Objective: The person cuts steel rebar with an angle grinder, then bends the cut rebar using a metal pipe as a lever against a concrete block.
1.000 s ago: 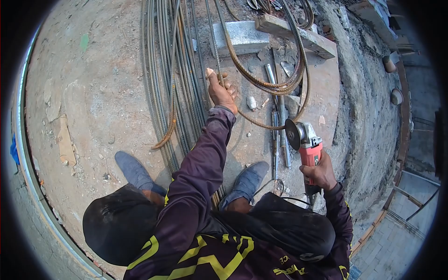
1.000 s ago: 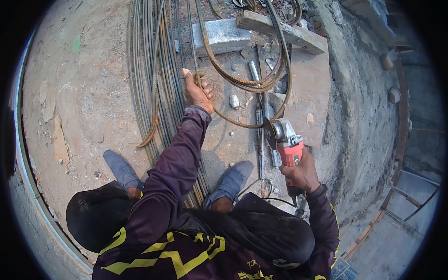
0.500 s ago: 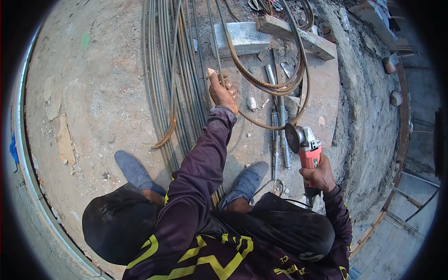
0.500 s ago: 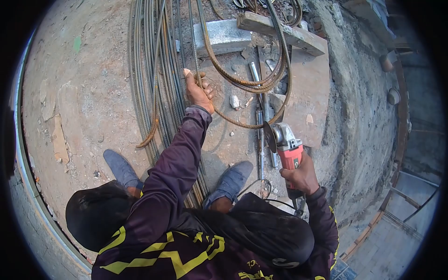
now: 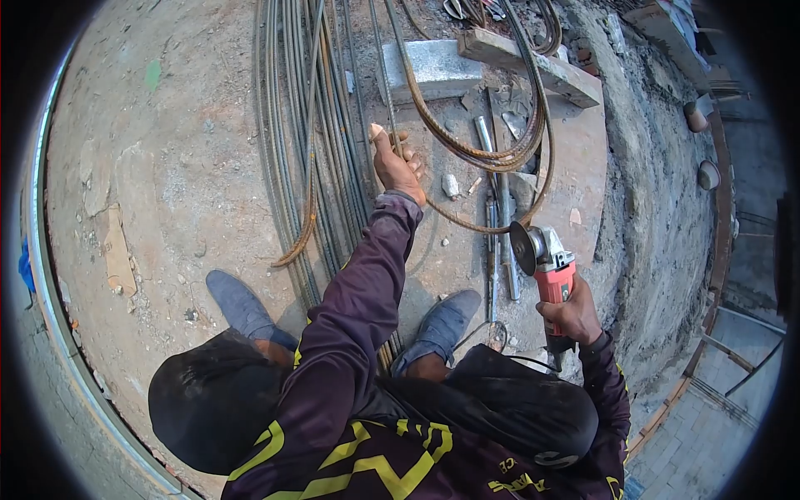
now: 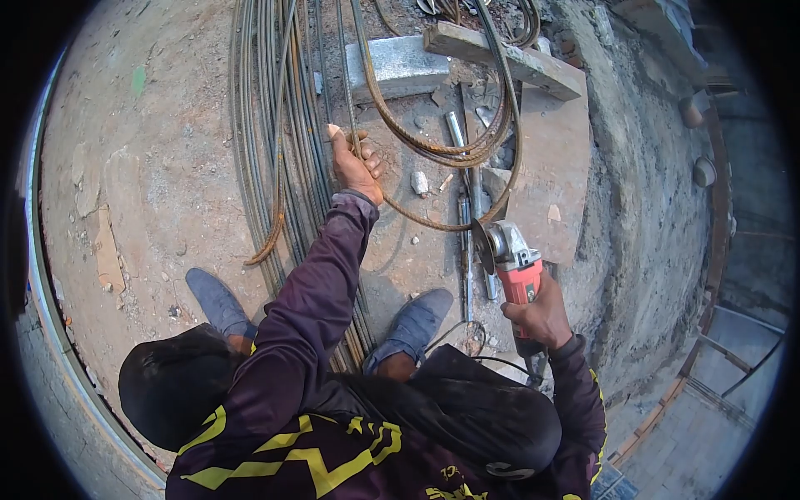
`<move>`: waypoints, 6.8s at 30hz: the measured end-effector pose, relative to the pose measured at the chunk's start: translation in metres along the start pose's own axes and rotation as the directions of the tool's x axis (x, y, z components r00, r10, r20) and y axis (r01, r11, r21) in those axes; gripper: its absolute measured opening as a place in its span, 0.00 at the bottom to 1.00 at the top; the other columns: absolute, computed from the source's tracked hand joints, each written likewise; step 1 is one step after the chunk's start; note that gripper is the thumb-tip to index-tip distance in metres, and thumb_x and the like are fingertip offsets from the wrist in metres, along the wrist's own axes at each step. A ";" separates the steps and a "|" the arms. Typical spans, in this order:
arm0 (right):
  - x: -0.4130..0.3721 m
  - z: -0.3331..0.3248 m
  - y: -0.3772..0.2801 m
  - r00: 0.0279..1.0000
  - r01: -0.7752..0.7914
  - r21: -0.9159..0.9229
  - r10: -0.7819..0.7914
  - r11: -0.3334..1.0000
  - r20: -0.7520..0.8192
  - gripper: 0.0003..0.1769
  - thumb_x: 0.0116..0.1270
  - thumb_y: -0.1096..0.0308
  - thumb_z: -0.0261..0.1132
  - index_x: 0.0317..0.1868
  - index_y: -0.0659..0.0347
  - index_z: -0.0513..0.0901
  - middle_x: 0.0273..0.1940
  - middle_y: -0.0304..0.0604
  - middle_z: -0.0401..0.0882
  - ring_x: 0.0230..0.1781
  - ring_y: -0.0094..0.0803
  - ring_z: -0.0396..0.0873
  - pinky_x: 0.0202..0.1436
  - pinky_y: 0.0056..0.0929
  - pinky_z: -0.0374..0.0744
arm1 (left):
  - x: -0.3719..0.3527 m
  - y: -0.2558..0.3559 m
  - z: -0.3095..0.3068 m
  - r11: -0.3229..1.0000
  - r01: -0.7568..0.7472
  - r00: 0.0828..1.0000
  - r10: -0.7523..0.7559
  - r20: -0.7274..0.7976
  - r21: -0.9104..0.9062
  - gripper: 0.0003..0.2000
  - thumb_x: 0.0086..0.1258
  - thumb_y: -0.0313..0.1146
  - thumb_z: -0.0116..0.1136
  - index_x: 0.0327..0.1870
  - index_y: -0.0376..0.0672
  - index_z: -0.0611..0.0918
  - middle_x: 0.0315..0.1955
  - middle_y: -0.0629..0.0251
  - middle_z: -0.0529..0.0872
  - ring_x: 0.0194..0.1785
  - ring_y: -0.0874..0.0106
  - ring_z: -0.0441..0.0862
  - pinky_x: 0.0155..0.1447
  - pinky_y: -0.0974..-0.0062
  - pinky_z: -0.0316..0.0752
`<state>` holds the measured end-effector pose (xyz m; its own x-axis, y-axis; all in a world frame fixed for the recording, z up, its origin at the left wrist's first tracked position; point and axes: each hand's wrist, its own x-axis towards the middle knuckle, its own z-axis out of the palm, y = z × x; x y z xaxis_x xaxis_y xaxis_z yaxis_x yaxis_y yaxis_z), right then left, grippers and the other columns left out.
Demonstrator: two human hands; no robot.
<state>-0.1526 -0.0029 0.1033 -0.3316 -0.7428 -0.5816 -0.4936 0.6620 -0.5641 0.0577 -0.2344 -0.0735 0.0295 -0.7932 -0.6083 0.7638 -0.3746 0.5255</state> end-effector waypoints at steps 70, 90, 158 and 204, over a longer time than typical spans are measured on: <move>-0.003 -0.002 -0.024 1.000 -0.001 -0.044 0.001 0.999 0.003 0.24 0.49 0.73 0.74 0.46 0.66 0.76 0.33 0.37 0.79 0.31 0.24 0.77 0.38 0.30 0.79 | -0.003 0.003 0.004 1.000 -0.005 0.999 0.006 -0.036 0.024 0.30 0.72 0.68 0.48 0.40 0.43 0.76 0.18 0.79 0.65 0.18 0.84 0.60 0.21 0.80 0.53; 0.010 -0.004 -0.029 1.000 0.011 -0.062 -0.010 0.998 0.016 0.23 0.49 0.74 0.72 0.47 0.68 0.77 0.34 0.37 0.80 0.32 0.23 0.76 0.39 0.28 0.78 | 0.000 0.002 0.002 1.000 0.010 1.000 -0.010 -0.019 -0.007 0.28 0.75 0.65 0.46 0.40 0.44 0.76 0.18 0.78 0.65 0.18 0.84 0.60 0.21 0.80 0.52; 0.009 0.024 0.102 0.965 0.164 0.729 0.046 0.664 -0.259 0.19 0.53 0.73 0.73 0.45 0.64 0.76 0.33 0.35 0.80 0.28 0.21 0.77 0.33 0.23 0.77 | -0.224 -0.149 -0.061 0.411 0.025 0.206 -0.894 0.397 0.911 0.36 0.68 0.40 0.68 0.67 0.30 0.59 0.54 0.53 0.80 0.57 0.69 0.80 0.62 0.69 0.75; -0.004 0.037 0.322 0.920 0.069 0.986 0.372 0.150 -0.121 0.27 0.60 0.58 0.72 0.52 0.65 0.74 0.34 0.44 0.80 0.30 0.35 0.85 0.35 0.37 0.89 | -0.156 -0.005 0.061 0.364 -0.170 0.234 -0.888 0.396 0.916 0.33 0.69 0.47 0.66 0.68 0.33 0.72 0.46 0.55 0.88 0.52 0.69 0.84 0.58 0.73 0.75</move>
<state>-0.2803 0.2169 -0.0978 -0.5863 -0.4491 -0.6743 0.6962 0.1463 -0.7028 0.0102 -0.1379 0.0555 -0.9267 -0.0427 -0.3733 -0.3177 -0.4411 0.8393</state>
